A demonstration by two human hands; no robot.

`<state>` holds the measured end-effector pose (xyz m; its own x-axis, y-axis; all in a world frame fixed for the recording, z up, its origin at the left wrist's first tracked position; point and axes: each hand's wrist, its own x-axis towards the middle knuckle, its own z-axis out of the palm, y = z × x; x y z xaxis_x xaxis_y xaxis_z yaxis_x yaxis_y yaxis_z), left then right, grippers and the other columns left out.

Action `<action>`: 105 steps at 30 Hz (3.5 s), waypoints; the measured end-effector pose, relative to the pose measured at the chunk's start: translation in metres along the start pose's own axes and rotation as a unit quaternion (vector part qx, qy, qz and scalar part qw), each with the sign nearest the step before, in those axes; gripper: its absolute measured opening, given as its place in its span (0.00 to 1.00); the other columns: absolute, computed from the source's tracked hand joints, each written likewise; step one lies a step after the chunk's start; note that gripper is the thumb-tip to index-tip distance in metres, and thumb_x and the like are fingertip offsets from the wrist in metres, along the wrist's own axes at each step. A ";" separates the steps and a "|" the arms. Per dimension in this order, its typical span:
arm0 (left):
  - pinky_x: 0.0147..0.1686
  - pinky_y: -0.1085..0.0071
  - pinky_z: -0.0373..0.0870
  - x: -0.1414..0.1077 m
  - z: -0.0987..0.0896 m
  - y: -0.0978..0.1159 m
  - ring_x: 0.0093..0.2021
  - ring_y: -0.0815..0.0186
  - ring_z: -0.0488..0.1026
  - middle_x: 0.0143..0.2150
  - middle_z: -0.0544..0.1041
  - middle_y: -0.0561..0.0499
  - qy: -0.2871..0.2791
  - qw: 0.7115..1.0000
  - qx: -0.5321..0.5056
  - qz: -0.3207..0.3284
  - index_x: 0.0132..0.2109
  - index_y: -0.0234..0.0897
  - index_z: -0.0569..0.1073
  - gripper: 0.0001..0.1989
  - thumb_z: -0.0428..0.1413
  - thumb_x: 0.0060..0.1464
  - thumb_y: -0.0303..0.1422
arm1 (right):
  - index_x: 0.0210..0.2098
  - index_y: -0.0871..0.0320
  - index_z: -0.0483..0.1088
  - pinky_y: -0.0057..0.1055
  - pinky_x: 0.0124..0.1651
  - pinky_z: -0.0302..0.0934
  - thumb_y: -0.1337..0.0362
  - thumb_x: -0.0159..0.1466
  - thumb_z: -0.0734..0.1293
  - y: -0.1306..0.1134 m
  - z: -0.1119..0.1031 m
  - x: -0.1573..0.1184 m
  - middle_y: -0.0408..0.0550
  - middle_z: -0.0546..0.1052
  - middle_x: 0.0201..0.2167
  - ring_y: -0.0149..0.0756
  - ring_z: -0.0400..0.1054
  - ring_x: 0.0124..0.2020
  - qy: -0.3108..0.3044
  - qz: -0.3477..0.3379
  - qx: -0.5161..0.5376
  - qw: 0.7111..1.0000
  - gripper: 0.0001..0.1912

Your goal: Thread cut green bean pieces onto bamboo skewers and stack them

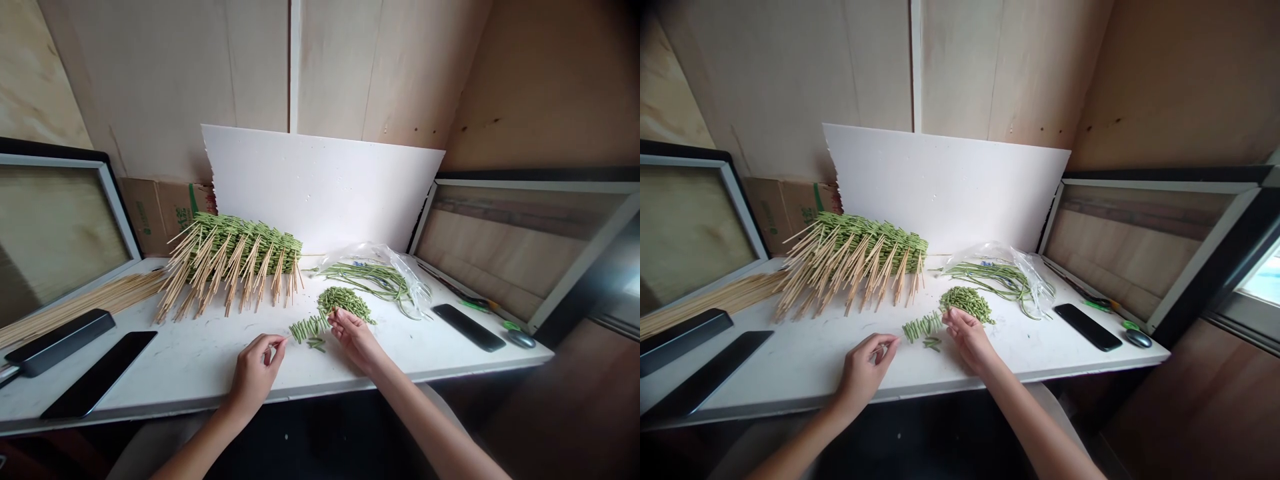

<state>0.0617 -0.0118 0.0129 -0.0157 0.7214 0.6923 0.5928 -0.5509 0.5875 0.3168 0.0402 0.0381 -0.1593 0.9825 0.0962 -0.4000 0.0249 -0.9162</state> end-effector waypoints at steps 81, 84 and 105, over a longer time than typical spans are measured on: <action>0.31 0.72 0.64 -0.001 -0.003 0.001 0.25 0.69 0.63 0.30 0.75 0.51 -0.036 0.999 -0.004 0.040 0.39 0.37 0.78 0.10 0.53 0.68 0.32 | 0.33 0.52 0.83 0.35 0.39 0.68 0.52 0.53 0.80 0.011 0.008 -0.003 0.47 0.83 0.38 0.42 0.74 0.41 0.070 0.001 -0.052 0.996 0.13; 0.31 0.72 0.65 -0.001 -0.002 0.001 0.25 0.69 0.64 0.30 0.75 0.51 -0.038 0.998 -0.010 0.041 0.40 0.37 0.78 0.09 0.54 0.68 0.32 | 0.33 0.52 0.83 0.35 0.38 0.67 0.52 0.53 0.80 0.011 0.011 -0.004 0.46 0.82 0.33 0.39 0.73 0.34 0.059 -0.002 -0.056 0.997 0.13; 0.34 0.72 0.69 0.002 -0.001 0.000 0.26 0.68 0.69 0.34 0.78 0.50 0.013 1.000 0.011 0.003 0.42 0.38 0.76 0.08 0.54 0.68 0.35 | 0.34 0.45 0.84 0.49 0.49 0.59 0.53 0.65 0.72 -0.011 0.007 -0.005 0.54 0.81 0.33 0.51 0.66 0.41 -0.159 -0.221 -0.454 0.848 0.08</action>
<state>0.0610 -0.0114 0.0148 -0.0326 0.7068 0.7067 0.6109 -0.5455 0.5738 0.3160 0.0337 0.0506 -0.4679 0.7448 0.4757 0.3533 0.6510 -0.6718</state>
